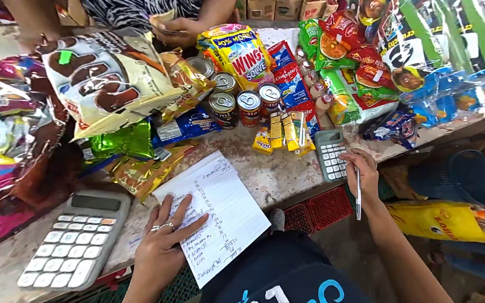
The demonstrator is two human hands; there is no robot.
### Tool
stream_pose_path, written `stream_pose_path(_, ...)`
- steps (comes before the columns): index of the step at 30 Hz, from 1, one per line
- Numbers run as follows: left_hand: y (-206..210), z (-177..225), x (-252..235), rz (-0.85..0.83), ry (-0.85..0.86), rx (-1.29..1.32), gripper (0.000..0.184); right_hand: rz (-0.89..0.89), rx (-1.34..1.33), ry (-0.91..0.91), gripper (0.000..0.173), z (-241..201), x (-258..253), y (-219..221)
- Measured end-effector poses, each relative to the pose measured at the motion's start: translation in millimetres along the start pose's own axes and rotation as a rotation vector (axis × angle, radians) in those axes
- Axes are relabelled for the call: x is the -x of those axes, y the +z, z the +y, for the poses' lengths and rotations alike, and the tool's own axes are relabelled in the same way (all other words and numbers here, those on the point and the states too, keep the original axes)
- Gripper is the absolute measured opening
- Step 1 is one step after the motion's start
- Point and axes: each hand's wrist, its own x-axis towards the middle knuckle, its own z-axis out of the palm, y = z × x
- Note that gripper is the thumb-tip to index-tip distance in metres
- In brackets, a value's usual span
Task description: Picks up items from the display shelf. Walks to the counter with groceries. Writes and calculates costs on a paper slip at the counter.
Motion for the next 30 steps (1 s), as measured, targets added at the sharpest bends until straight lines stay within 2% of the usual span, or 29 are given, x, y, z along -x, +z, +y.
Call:
stream_pose_path(7, -1.7, 1.3, -0.4, -0.010, -0.004, 0.007, 0.028, -0.079, 0.028, -0.082, 0.027, 6.6, -4.1, 14.3)
stream_pose_path(12, -1.2, 0.2, 0.9, -0.002, 0.007, 0.007, 0.028, -0.004, 0.041, -0.059, 0.025, 6.5, -9.3, 7.4)
stream_pose_path(15, -0.7, -1.0, 0.7, -0.004, 0.006, -0.001, 0.029, -0.045, 0.043, -0.031, 0.026, 7.6, -9.2, 8.6)
stream_pose_path(21, -0.5, -3.6, 2.4, -0.007, 0.011, 0.000, 0.028, -0.133, 0.017, -0.111, 0.026, -9.5, -8.6, 20.9)
stream_pose_path(26, 0.1, -4.6, 3.2, -0.002, 0.012, 0.000, 0.028, -0.097, -0.092, -0.101, 0.025, -3.5, -4.7, -8.4)
stream_pose_path(30, 0.5, -4.5, 2.2, 0.002, 0.005, -0.002, 0.028, -0.021, -0.057, -0.037, 0.025, 20.3, 10.6, -30.0)
